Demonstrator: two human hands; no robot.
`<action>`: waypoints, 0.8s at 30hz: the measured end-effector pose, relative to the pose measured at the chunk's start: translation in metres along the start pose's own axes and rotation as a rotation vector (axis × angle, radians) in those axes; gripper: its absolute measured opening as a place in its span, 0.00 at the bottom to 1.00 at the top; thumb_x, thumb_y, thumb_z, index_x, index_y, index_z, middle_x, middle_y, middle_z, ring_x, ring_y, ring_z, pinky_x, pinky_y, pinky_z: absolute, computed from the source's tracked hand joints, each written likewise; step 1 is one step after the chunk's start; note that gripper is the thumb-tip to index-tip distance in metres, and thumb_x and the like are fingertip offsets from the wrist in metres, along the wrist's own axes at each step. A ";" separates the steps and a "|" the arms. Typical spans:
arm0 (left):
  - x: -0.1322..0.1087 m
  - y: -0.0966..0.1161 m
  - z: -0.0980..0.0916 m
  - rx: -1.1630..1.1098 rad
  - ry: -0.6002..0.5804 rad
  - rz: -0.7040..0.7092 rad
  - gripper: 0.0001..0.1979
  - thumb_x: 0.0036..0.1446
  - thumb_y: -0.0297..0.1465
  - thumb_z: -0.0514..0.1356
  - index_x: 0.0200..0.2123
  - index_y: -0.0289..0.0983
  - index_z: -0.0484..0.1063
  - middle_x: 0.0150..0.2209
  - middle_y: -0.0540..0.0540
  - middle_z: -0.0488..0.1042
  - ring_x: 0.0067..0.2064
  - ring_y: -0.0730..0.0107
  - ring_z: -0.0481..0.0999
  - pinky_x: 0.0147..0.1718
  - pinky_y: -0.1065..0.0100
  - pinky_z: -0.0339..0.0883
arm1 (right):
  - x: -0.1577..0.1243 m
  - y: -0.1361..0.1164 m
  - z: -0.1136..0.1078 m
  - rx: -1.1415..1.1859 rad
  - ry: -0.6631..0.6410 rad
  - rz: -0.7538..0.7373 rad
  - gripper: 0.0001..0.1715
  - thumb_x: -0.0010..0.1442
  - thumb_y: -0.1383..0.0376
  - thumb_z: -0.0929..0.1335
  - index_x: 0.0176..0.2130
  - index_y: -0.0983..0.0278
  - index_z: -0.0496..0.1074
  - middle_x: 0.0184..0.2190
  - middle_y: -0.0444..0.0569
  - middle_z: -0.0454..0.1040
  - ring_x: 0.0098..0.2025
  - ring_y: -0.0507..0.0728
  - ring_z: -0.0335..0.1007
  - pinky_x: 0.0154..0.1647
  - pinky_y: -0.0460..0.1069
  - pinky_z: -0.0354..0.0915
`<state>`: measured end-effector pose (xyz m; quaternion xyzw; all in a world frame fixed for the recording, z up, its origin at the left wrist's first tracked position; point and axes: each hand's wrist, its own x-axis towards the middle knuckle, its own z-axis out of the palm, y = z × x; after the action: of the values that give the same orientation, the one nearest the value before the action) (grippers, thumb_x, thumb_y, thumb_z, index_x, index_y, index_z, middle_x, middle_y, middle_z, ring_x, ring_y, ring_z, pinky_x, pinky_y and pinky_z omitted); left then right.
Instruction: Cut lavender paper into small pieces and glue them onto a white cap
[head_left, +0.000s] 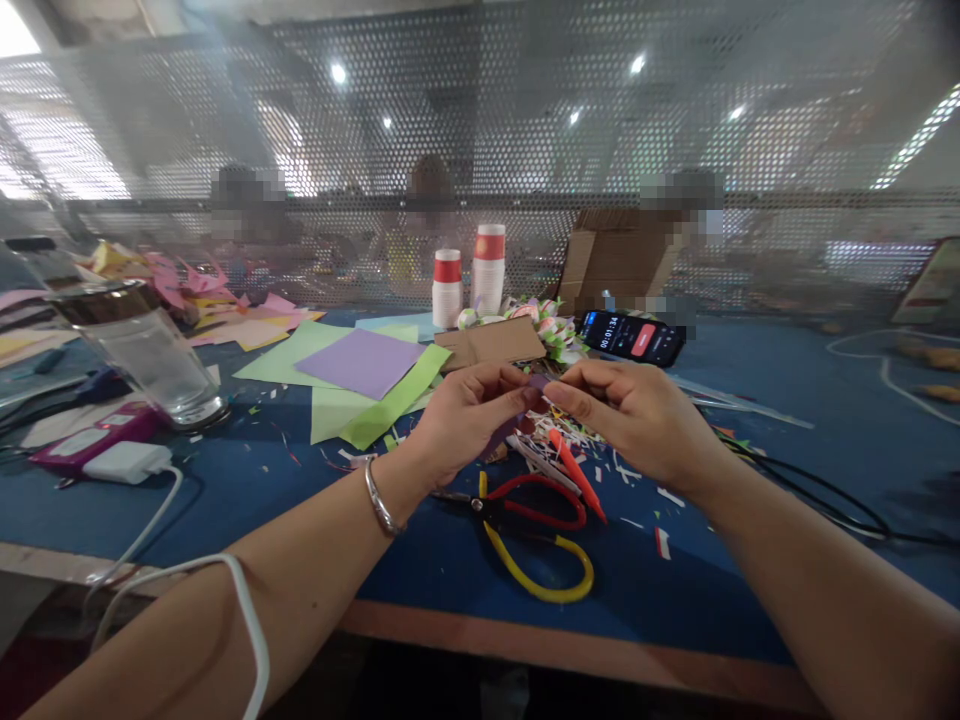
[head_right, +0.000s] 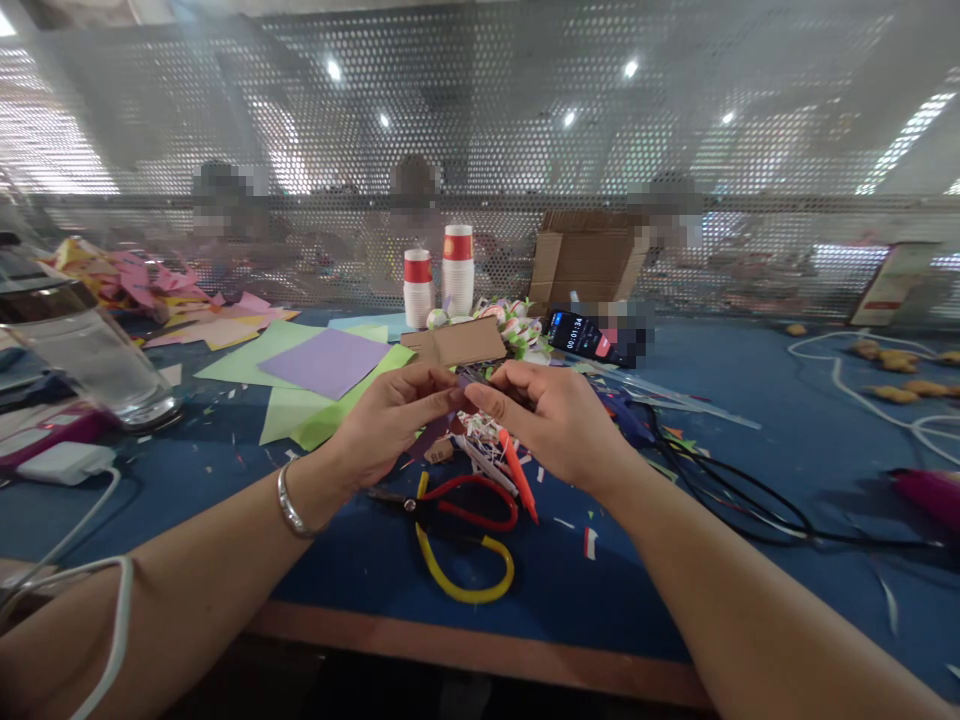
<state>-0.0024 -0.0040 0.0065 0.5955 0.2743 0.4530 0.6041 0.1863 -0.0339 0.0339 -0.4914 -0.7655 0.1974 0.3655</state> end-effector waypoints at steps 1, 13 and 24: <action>0.000 0.000 0.000 0.005 0.000 0.001 0.09 0.56 0.35 0.67 0.33 0.36 0.75 0.29 0.49 0.77 0.25 0.78 0.74 0.18 0.77 0.56 | 0.000 0.000 0.000 0.002 -0.001 0.000 0.25 0.63 0.45 0.67 0.30 0.63 0.74 0.21 0.42 0.63 0.23 0.50 0.53 0.23 0.48 0.50; 0.001 -0.003 -0.002 -0.017 -0.015 0.033 0.07 0.55 0.33 0.67 0.34 0.35 0.76 0.30 0.49 0.78 0.28 0.77 0.76 0.24 0.75 0.64 | 0.000 -0.001 0.000 -0.012 -0.006 0.005 0.25 0.64 0.46 0.66 0.31 0.63 0.74 0.23 0.43 0.64 0.24 0.51 0.54 0.23 0.48 0.51; 0.002 -0.005 -0.003 0.007 -0.028 0.075 0.10 0.54 0.35 0.68 0.35 0.34 0.77 0.31 0.48 0.78 0.29 0.76 0.75 0.30 0.72 0.69 | 0.000 0.001 0.000 -0.033 -0.001 -0.016 0.25 0.65 0.45 0.66 0.32 0.63 0.75 0.24 0.45 0.68 0.25 0.52 0.58 0.23 0.48 0.51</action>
<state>-0.0031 0.0002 0.0021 0.6138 0.2448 0.4660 0.5883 0.1872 -0.0338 0.0333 -0.4912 -0.7728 0.1820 0.3584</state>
